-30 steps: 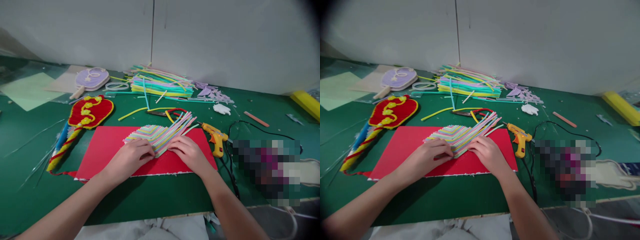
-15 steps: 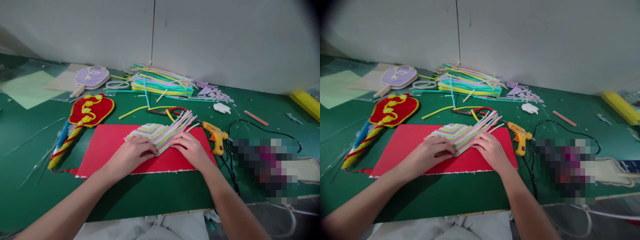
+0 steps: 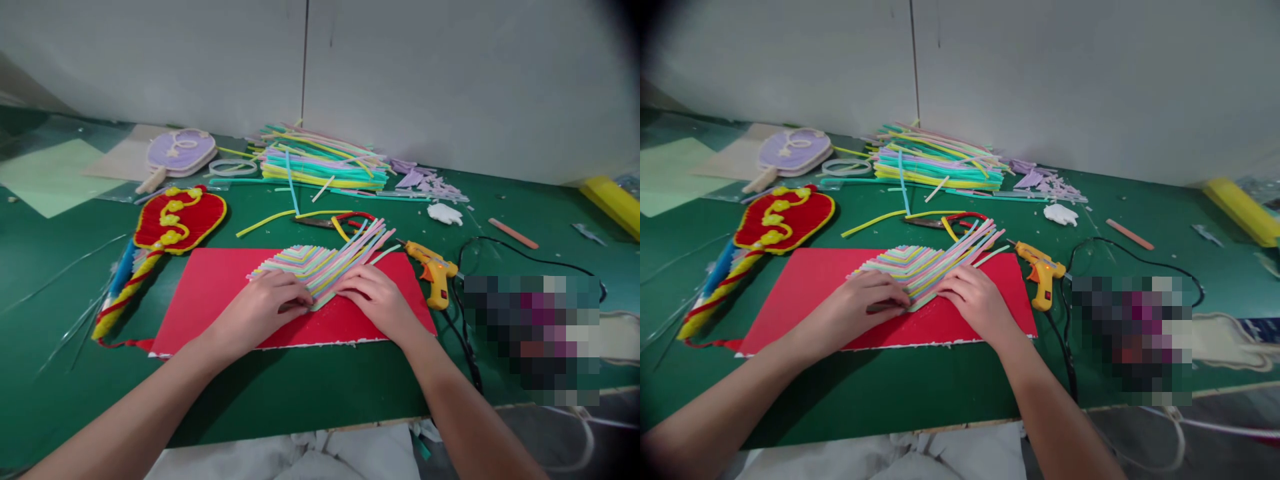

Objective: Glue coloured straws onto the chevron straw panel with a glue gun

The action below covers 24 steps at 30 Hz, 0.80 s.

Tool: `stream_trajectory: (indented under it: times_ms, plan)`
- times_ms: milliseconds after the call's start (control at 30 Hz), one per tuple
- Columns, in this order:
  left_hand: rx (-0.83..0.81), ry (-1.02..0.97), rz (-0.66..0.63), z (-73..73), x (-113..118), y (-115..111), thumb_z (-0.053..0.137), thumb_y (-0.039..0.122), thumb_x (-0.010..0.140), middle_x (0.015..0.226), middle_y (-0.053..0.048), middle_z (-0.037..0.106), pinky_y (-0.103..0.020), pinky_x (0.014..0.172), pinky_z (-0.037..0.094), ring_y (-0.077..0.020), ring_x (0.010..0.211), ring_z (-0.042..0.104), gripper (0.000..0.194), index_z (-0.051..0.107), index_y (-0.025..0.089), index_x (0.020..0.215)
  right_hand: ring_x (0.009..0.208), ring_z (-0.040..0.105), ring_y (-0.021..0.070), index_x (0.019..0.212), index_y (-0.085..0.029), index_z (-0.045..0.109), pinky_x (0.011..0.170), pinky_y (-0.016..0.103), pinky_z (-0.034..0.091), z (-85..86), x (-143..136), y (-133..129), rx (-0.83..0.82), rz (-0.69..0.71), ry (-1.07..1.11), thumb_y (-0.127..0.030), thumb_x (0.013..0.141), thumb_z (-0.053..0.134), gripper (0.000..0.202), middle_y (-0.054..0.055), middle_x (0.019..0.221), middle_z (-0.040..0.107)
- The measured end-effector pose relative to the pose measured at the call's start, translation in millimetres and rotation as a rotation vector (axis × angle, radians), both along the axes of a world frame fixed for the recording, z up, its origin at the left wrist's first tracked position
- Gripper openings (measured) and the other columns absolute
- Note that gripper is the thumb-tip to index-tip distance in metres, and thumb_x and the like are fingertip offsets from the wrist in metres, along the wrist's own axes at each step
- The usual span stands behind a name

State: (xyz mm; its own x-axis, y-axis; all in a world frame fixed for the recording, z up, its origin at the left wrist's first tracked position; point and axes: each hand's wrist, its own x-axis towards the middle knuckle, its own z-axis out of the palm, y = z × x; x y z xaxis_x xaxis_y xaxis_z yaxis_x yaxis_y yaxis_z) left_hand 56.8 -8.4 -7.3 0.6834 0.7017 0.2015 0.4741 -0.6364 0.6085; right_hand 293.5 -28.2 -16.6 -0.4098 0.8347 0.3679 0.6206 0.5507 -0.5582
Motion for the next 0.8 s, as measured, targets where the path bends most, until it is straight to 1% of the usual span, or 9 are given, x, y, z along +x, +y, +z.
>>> stream_trajectory:
  times_ms: [67,133,200,333,433,500,567,700,800]
  plan:
    - [-0.023,-0.035,-0.003,2.2,-1.9,0.2,0.055,0.026,0.089,0.089,-0.003,0.070,-0.030,0.079,0.048,-0.0168,0.086,0.063,0.016,0.069,0.021,0.087,0.087,0.061,0.0162,0.090,-0.022,0.068,0.081,0.032,0.050,-0.4,0.4,-0.3,0.008,-0.009,0.015,-0.021,0.092,0.053,0.015,0.004,0.088,0.066]
    - [-0.074,-0.096,0.045,6.3,-6.8,1.5,0.055,0.029,0.089,0.088,-0.003,0.070,-0.028,0.075,0.050,-0.0162,0.083,0.064,0.017,0.069,0.021,0.087,0.087,0.061,0.0167,0.090,-0.023,0.068,0.081,0.033,0.051,0.0,1.2,-0.9,0.034,-0.040,0.050,-0.022,0.091,0.054,0.015,0.004,0.089,0.066]
    - [-0.131,-0.166,0.192,11.5,-14.3,3.9,0.056,0.032,0.087,0.087,-0.003,0.071,-0.026,0.071,0.051,-0.0160,0.081,0.064,0.017,0.069,0.021,0.086,0.087,0.062,0.0171,0.090,-0.024,0.069,0.081,0.034,0.051,0.8,2.0,-1.5,0.066,-0.087,0.078,-0.023,0.091,0.055,0.014,0.004,0.089,0.066]
    - [-0.236,-0.284,0.564,19.3,-28.5,10.1,0.062,0.038,0.081,0.083,-0.002,0.071,-0.028,0.071,0.051,-0.0183,0.079,0.064,0.019,0.068,0.020,0.081,0.086,0.062,0.0172,0.090,-0.024,0.069,0.080,0.034,0.052,2.1,2.7,-2.1,0.119,-0.125,0.077,-0.021,0.089,0.058,0.011,0.004,0.088,0.066]
    - [-0.318,-0.374,0.698,20.8,-32.1,12.8,0.064,0.039,0.078,0.082,-0.002,0.072,-0.030,0.071,0.052,-0.0199,0.078,0.065,0.020,0.068,0.021,0.083,0.086,0.062,0.0175,0.091,-0.024,0.069,0.079,0.035,0.052,2.6,2.9,-2.3,0.127,-0.119,0.076,-0.021,0.089,0.057,0.012,0.004,0.088,0.066]
    - [-0.338,-0.401,0.730,20.2,-31.5,13.3,0.065,0.038,0.078,0.081,-0.002,0.071,-0.029,0.071,0.052,-0.0196,0.078,0.065,0.020,0.069,0.020,0.084,0.086,0.062,0.0177,0.091,-0.024,0.069,0.080,0.035,0.052,2.9,3.0,-2.6,0.131,-0.113,0.073,-0.021,0.090,0.057,0.013,0.004,0.089,0.066]
    - [-0.343,-0.388,0.726,19.2,-30.3,13.2,0.065,0.039,0.078,0.081,-0.002,0.071,-0.028,0.070,0.052,-0.0188,0.078,0.065,0.021,0.069,0.019,0.085,0.085,0.062,0.0175,0.091,-0.024,0.069,0.080,0.034,0.051,3.3,3.0,-3.1,0.144,-0.110,0.065,-0.021,0.090,0.056,0.013,0.004,0.089,0.066]
    - [-0.341,-0.340,0.650,18.0,-29.1,12.7,0.064,0.039,0.079,0.084,-0.003,0.072,-0.027,0.071,0.052,-0.0181,0.079,0.064,0.023,0.070,0.018,0.086,0.085,0.062,0.0173,0.090,-0.024,0.069,0.080,0.033,0.051,4.1,2.9,-3.8,0.154,-0.112,0.053,-0.019,0.089,0.057,0.013,0.004,0.088,0.066]
    - [-0.336,-0.326,0.626,17.8,-29.3,12.6,0.063,0.038,0.079,0.084,-0.003,0.072,-0.025,0.070,0.052,-0.0177,0.079,0.064,0.022,0.070,0.018,0.085,0.084,0.063,0.0171,0.090,-0.024,0.069,0.079,0.033,0.051,4.6,2.7,-3.9,0.158,-0.113,0.054,-0.019,0.089,0.057,0.013,0.004,0.088,0.066]
